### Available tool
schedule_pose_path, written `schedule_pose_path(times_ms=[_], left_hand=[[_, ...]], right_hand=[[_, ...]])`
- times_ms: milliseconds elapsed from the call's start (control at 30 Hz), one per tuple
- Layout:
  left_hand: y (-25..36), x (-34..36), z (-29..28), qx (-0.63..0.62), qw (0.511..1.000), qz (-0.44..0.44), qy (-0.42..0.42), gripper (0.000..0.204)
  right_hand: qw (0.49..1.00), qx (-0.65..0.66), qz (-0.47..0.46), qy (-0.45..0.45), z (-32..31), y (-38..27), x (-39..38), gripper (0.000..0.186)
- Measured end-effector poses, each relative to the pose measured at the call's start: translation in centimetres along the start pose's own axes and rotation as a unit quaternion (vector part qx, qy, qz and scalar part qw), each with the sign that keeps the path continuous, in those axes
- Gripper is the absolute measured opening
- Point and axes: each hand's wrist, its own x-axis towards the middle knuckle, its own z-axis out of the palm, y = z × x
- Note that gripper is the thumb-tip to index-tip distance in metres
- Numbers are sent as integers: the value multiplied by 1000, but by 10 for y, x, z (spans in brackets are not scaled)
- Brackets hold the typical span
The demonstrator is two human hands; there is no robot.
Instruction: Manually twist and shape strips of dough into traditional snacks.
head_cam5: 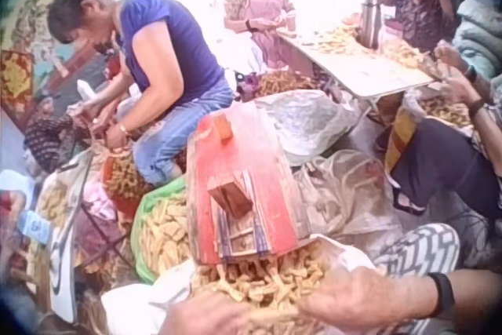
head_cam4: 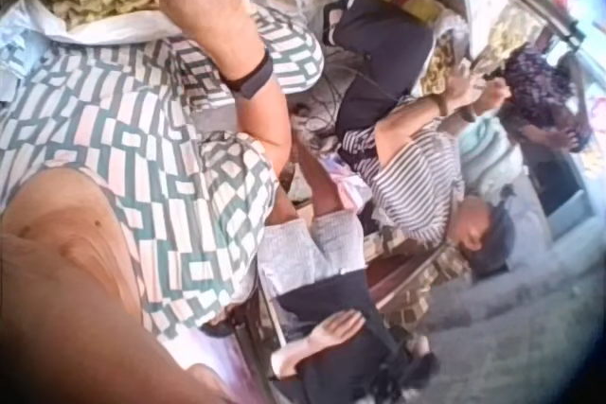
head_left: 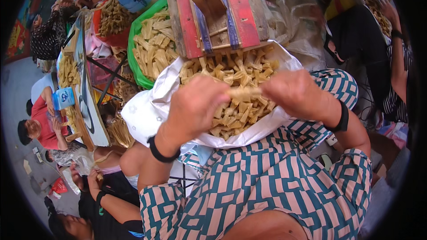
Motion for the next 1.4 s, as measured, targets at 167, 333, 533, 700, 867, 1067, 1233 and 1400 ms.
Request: schedule_pose_path(times_ms=[167,333,533,700,867,1067,1233,1400], left_hand=[[-44,63,-20,-25,989,-86,115,13],[-80,86,-5,-66,973,-146,167,13],[-95,49,-15,-93,953,-252,139,17],[-32,24,-31,-89,975,-126,163,21],[16,5,-31,-454,853,-257,25,29],[27,-28,-13,-582,751,-303,-77,19],[46,-65,-18,-689,687,-224,57,15],[65,-55,-25,-645,750,-10,145,20]], right_hand=[[984,-120,-1,133,-12,61,63,5],[966,-144,-6,213,-1,96,94,5],[968,-108,142,177,-1,121,60,10],[979,-97,-42,174,-6,62,56,21],[963,-171,-159,136,-17,2,63,19],[945,-184,-206,176,-16,-11,42,20],[953,-136,-133,235,-12,-9,17,18],[944,328,-29,-8,18,-55,9,17]])
